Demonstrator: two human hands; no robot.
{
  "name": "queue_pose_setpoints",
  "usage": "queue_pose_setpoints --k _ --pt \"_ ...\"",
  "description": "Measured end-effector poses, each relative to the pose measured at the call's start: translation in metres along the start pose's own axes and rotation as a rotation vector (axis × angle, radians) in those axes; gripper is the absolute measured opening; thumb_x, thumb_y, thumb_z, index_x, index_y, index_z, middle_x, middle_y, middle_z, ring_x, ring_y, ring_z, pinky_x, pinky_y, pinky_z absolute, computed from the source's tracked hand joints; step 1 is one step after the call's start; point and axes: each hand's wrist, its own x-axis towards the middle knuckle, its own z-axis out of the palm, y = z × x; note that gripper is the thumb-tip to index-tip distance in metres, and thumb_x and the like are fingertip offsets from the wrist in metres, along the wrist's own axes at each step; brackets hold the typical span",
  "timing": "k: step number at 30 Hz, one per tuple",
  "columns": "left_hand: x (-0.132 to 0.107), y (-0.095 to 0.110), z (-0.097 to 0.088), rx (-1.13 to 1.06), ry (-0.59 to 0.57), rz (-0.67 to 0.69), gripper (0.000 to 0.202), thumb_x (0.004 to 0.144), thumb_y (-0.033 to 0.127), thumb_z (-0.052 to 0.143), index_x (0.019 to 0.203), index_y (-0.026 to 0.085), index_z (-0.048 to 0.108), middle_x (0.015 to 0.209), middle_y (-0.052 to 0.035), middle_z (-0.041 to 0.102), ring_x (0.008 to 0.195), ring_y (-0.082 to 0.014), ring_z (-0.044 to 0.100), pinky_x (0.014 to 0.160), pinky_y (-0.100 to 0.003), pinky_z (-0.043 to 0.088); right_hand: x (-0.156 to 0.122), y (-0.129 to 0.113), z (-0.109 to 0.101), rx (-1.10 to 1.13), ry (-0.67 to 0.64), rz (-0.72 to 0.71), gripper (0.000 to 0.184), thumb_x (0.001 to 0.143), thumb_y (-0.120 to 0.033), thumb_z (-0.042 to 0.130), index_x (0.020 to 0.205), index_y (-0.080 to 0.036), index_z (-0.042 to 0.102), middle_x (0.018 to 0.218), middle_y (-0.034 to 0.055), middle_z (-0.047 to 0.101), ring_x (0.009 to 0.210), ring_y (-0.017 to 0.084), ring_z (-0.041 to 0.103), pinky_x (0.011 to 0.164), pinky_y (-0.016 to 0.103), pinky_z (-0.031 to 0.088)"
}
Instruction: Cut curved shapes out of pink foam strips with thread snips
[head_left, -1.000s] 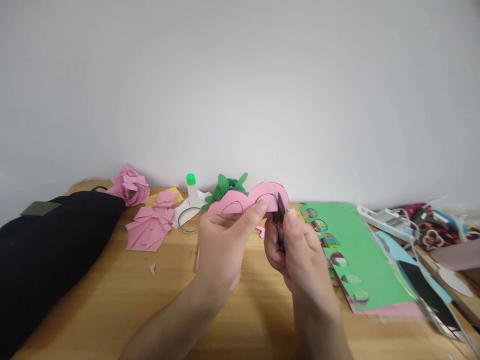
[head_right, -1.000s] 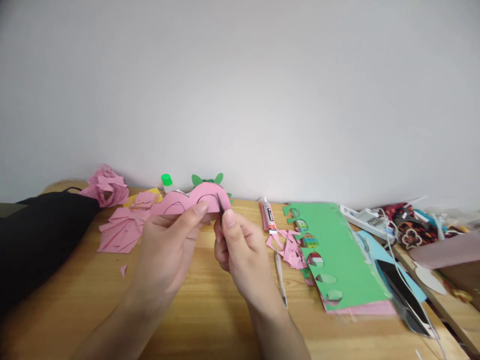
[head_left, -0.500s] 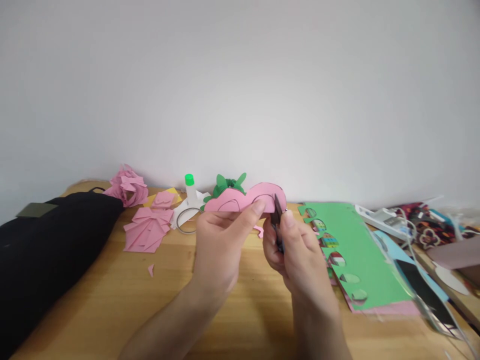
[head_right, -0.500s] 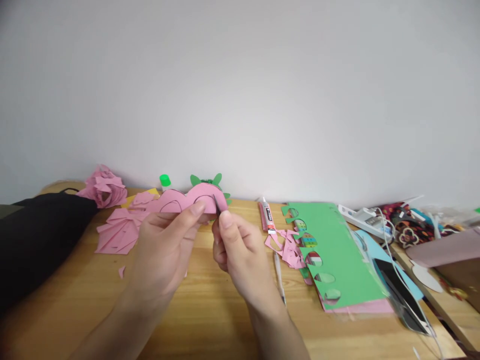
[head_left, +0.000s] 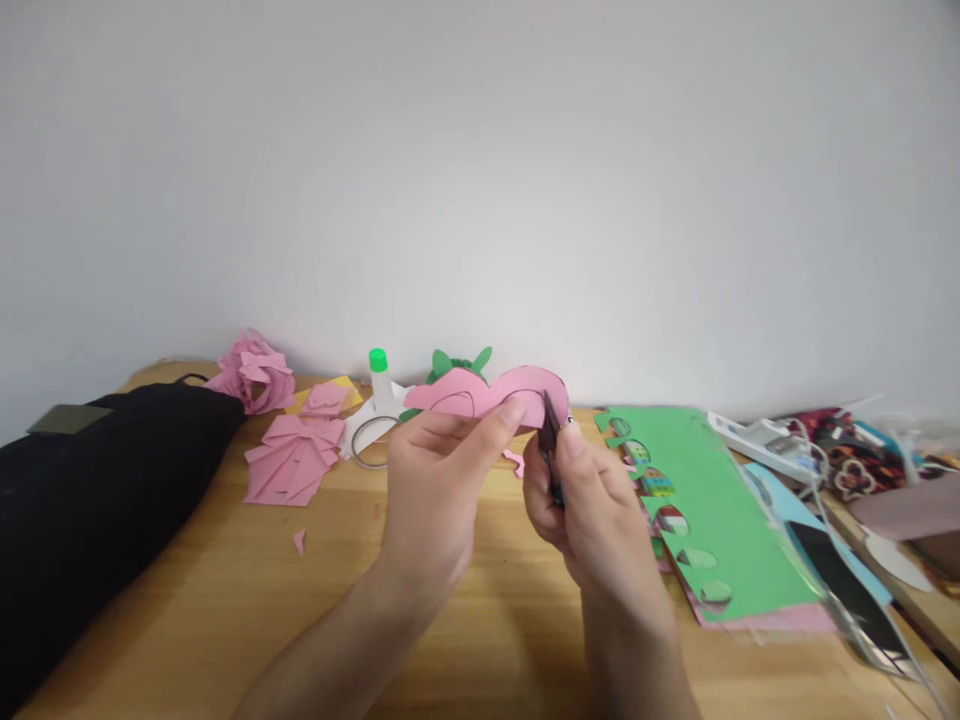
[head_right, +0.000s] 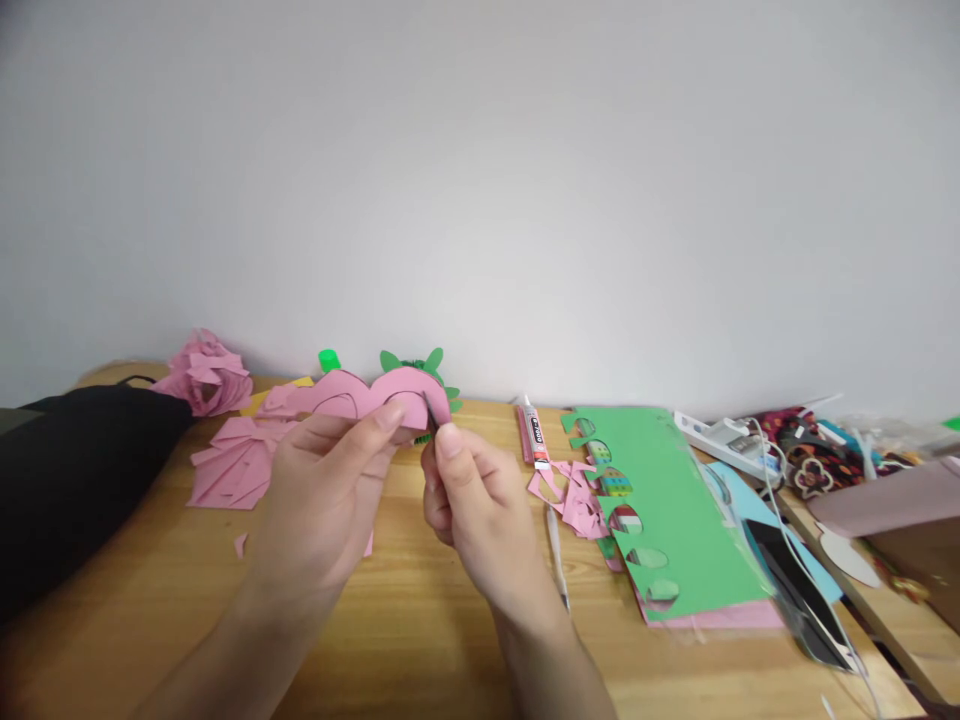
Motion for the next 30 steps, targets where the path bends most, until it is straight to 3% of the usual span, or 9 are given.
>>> queue_pose_setpoints --k 8,15,23,30 --pt "0.0003 -0.0016 -0.0029 -0.052 -0.012 0.094 0.013 0.071 0.025 0.083 0.060 0.027 0.077 0.063 0.0059 0.076 0.065 -0.0081 0.069 0.063 -0.017 0.055 0.0009 -0.0001 0.0013 0.000 0.001 0.009 0.047 0.099 -0.053 0.045 0.067 -0.019 0.048 0.046 -0.0091 0.031 0.039 0.005 0.018 0.035 0.017 0.013" --pt "0.0009 -0.0012 -0.0022 -0.017 -0.029 0.058 0.013 0.071 0.031 0.083 0.063 0.023 0.078 0.067 0.0013 0.076 0.062 -0.0115 0.068 0.059 -0.022 0.054 0.0009 0.0013 0.0011 0.025 -0.009 0.003 0.046 0.100 -0.052 0.043 0.069 -0.019 0.049 0.047 -0.0094 0.030 0.039 0.005 0.016 0.036 0.018 0.013" --pt "-0.0023 0.0025 -0.0016 -0.013 0.005 0.038 0.014 0.069 0.030 0.083 0.060 0.023 0.076 0.063 0.0020 0.074 0.060 -0.0098 0.065 0.053 -0.018 0.053 -0.0023 0.0002 -0.0008 0.006 -0.012 0.006 0.046 0.102 -0.050 0.041 0.068 -0.019 0.049 0.047 -0.0091 0.029 0.040 0.005 0.016 0.036 0.018 0.013" --pt "0.0006 -0.0010 -0.0029 -0.047 -0.010 0.084 0.014 0.069 0.032 0.085 0.060 0.025 0.076 0.064 0.0031 0.075 0.063 -0.0101 0.067 0.058 -0.021 0.053 -0.0015 0.0010 -0.0025 -0.009 -0.016 0.001 0.046 0.102 -0.049 0.041 0.068 -0.019 0.049 0.048 -0.0088 0.031 0.040 0.005 0.017 0.036 0.017 0.014"
